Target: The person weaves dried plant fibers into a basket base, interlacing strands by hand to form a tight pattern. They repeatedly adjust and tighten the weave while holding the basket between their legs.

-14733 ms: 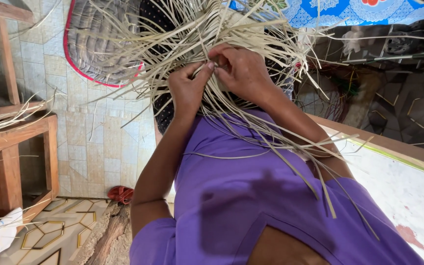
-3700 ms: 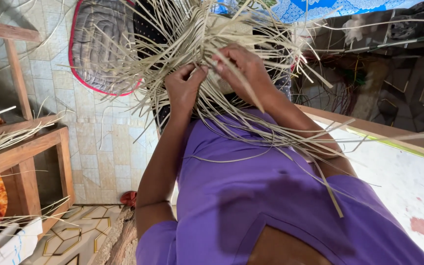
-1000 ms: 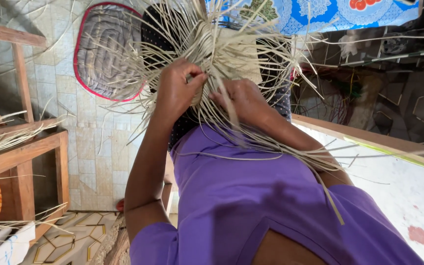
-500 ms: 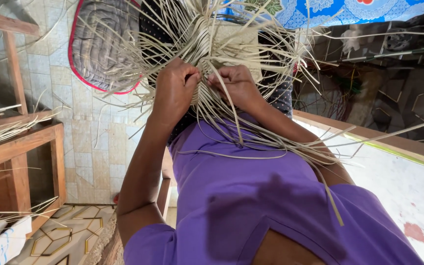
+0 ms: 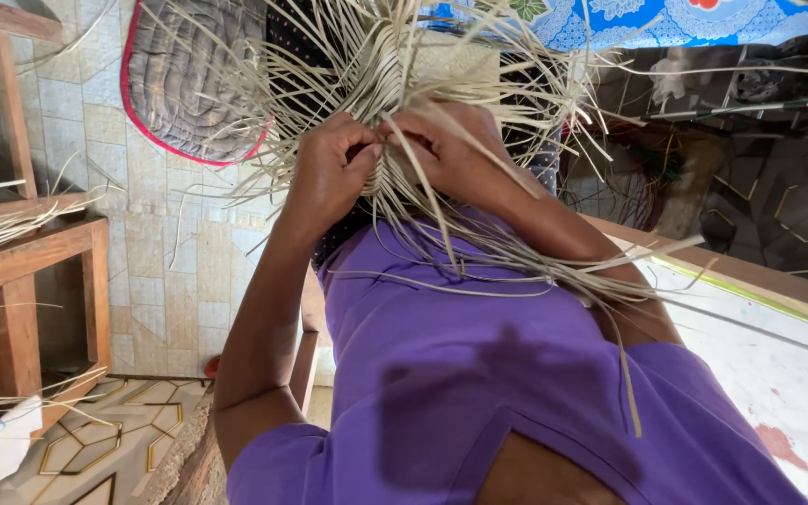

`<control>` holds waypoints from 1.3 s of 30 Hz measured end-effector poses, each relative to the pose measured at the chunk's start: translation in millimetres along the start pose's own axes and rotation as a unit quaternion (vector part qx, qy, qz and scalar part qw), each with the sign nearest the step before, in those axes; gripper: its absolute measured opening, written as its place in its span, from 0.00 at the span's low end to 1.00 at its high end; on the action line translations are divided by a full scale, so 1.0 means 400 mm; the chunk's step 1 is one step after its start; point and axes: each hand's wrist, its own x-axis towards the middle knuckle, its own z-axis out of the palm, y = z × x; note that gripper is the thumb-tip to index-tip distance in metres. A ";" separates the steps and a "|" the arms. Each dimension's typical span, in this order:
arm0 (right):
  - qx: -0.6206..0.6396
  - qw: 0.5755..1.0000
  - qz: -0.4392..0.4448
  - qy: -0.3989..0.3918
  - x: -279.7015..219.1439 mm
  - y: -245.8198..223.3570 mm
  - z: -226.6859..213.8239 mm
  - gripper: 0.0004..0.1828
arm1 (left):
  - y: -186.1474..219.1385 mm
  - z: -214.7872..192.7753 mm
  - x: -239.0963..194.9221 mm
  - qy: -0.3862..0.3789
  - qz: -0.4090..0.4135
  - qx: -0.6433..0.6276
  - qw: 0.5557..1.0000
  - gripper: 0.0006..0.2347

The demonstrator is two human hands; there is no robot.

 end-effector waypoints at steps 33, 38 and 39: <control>0.035 0.999 0.019 -0.004 -0.063 -0.082 -0.070 0.08 | 0.021 0.059 -0.036 0.089 0.012 -0.139 0.986 0.03; 0.046 0.990 0.114 -0.065 -0.078 -0.028 -0.025 0.08 | 0.011 0.061 -0.035 0.093 0.013 -0.136 0.986 0.03; 0.093 0.988 0.110 -0.059 -0.083 -0.025 -0.028 0.07 | 0.011 0.061 -0.035 0.092 0.007 -0.129 0.987 0.03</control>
